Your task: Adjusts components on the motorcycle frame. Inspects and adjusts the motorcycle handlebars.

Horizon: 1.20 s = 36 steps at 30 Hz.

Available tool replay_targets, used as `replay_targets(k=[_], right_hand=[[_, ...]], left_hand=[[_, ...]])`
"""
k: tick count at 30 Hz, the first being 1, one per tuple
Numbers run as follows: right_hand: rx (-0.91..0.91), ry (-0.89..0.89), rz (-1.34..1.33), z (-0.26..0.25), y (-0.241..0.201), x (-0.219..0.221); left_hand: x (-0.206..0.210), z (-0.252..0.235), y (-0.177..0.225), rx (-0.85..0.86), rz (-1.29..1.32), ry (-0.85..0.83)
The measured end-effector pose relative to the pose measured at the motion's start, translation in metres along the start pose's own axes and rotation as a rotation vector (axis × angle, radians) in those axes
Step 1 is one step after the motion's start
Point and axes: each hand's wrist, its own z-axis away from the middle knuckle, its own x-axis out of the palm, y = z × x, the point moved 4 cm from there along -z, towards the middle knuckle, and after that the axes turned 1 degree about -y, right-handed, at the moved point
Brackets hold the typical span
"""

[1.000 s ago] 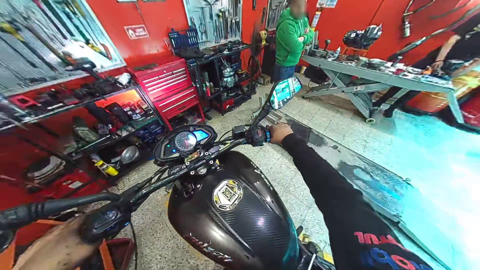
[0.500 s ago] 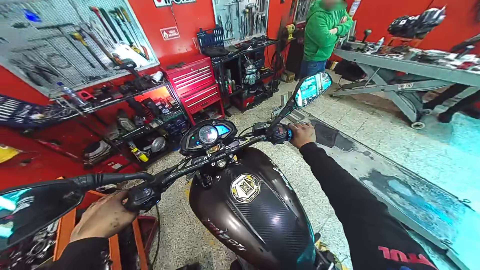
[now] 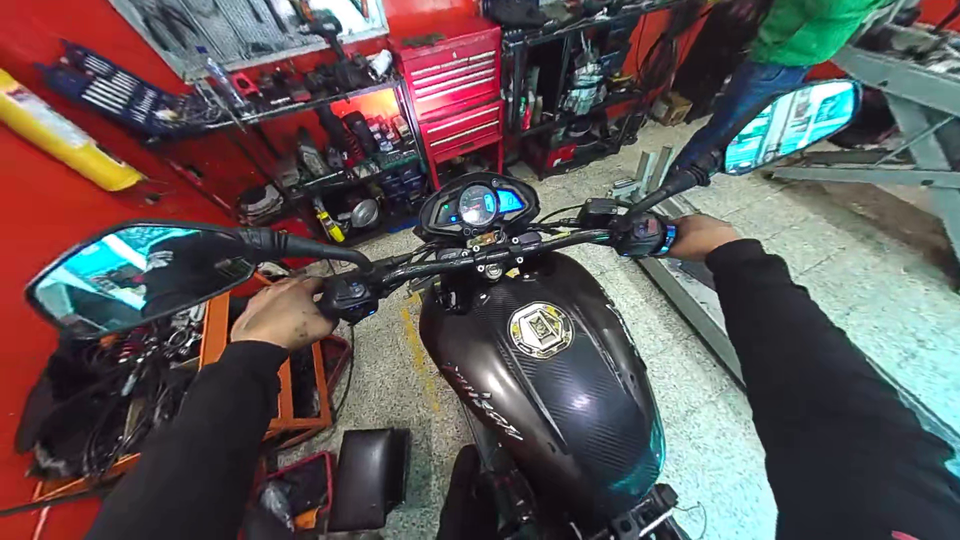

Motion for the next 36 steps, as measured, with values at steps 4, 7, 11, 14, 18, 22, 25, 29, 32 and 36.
replay_targets(k=[4,7,11,14,18,22,25,29,32,36], right_hand=[[0.066,0.04,-0.002,0.012,-0.005,-0.006],[0.096,0.11,-0.006,0.018,-0.007,-0.005],[0.067,0.321,-0.022,0.035,-0.015,0.002],[0.001,0.485,-0.022,0.042,-0.02,0.006],[-0.055,0.569,-0.013,0.04,-0.021,0.009],[-0.3,0.328,-0.089,0.034,-0.009,-0.017],[-0.325,0.116,-0.183,0.019,0.005,-0.035],[-0.166,-0.083,-0.137,-0.005,0.005,-0.013],[-0.084,-0.117,-0.038,-0.001,-0.003,-0.01],[0.069,-0.001,-0.013,0.017,-0.007,-0.007]], left_hand=[[0.0,-0.001,-0.002,0.001,-0.003,-0.005],[-0.001,0.0,-0.001,-0.005,-0.014,-0.003],[0.0,-0.001,-0.001,-0.014,-0.02,-0.008],[0.0,-0.002,-0.001,-0.016,-0.022,-0.004],[-0.001,-0.001,0.001,-0.024,-0.017,-0.022],[-0.002,-0.002,-0.002,-0.013,-0.002,-0.02],[0.003,-0.003,-0.002,-0.004,0.014,-0.009],[0.002,-0.002,-0.002,0.012,-0.016,0.009],[0.0,-0.003,-0.002,0.012,-0.002,0.016],[0.003,-0.003,-0.002,0.024,-0.015,0.004]])
